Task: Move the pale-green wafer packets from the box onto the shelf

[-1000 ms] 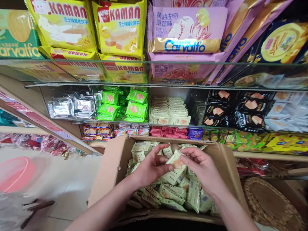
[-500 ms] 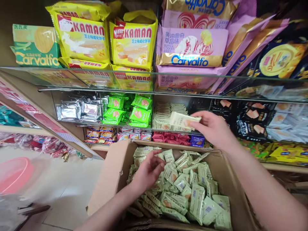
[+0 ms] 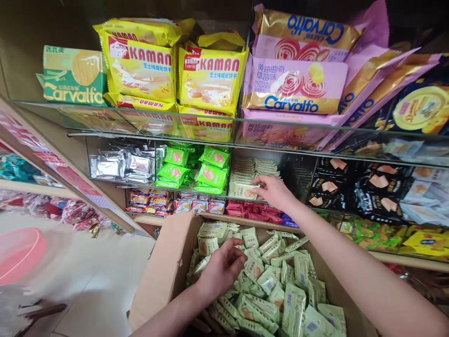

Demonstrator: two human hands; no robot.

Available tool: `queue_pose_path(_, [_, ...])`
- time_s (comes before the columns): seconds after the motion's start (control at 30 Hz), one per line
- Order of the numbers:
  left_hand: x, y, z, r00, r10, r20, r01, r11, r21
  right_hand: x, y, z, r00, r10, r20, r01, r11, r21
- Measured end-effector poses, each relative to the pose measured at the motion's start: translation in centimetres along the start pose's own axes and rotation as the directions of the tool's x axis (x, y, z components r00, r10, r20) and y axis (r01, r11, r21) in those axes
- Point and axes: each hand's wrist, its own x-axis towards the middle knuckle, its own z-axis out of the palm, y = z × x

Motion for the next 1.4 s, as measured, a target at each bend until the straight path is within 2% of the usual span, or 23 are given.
queue_pose_path(0.17, [0.0,-0.6,0.1,1.000,-0.007,0.014,0.005,0.994,0.109,0.0,-0.3,-0.1,0.999,-0.041,0.008,0.041,0.999,-0.022])
queue_pose_path(0.33, [-0.1,-0.7,0.1,1.000,0.000,0.024,-0.003,0.988,0.153,-0.5,-0.7,-0.5,0.993,-0.113,0.018,0.115,0.978,-0.176])
queue_pose_path(0.47, [-0.1,-0.6,0.1,1.000,0.004,0.028,-0.009,0.986,0.166,-0.5,-0.6,-0.7,0.997,-0.077,0.014,0.078,0.979,-0.189])
queue_pose_path(0.57, [-0.1,-0.5,0.0,1.000,0.001,0.022,-0.006,0.978,0.206,-1.0,-1.0,-1.6,0.994,-0.087,-0.070,0.075,0.986,-0.151])
queue_pose_path(0.67, [-0.4,-0.3,-0.2,0.998,-0.017,0.066,-0.007,0.936,0.351,-3.7,-2.0,-2.4,0.971,-0.159,-0.176,0.146,0.986,-0.085])
queue_pose_path(0.7, [-0.5,-0.2,-0.3,0.995,-0.027,0.100,-0.017,0.909,0.417,-5.0,-2.2,-2.4,0.973,-0.179,-0.143,0.172,0.983,-0.057])
queue_pose_path(0.77, [-0.9,0.0,-0.3,0.983,-0.048,0.180,-0.058,0.839,0.542,-8.1,-2.0,-1.5,0.983,-0.176,0.057,0.177,0.984,-0.014])
queue_pose_path(0.83, [-1.1,0.3,-0.2,0.967,-0.055,0.247,-0.118,0.764,0.634,-11.1,-0.8,0.5,0.947,-0.099,0.306,0.116,0.993,-0.037])
queue_pose_path(0.9, [-1.3,0.4,0.0,0.957,-0.050,0.285,-0.168,0.708,0.686,-13.3,0.9,3.1,0.901,-0.014,0.433,0.073,0.990,-0.121])
queue_pose_path(1.0, [-1.2,0.3,0.3,0.955,-0.042,0.295,-0.190,0.676,0.712,-14.9,3.1,6.3,0.879,0.087,0.470,0.038,0.967,-0.250])
queue_pose_path(1.07, [-1.2,0.2,0.4,0.955,-0.043,0.294,-0.189,0.675,0.714,-15.1,3.6,7.3,0.880,0.131,0.457,0.003,0.960,-0.281])
queue_pose_path(1.17, [-1.2,0.1,0.2,0.956,-0.040,0.291,-0.188,0.680,0.709,-15.3,3.6,7.2,0.885,0.119,0.449,-0.011,0.972,-0.236])
queue_pose_path(1.27, [-1.2,0.1,0.1,0.959,-0.051,0.278,-0.166,0.694,0.701,-16.1,3.6,6.4,0.891,0.051,0.450,0.044,0.979,-0.197])
queue_pose_path(1.4, [-1.2,0.4,0.1,0.958,-0.083,0.276,-0.138,0.710,0.691,-17.3,4.1,5.8,0.906,-0.002,0.422,0.116,0.963,-0.244])
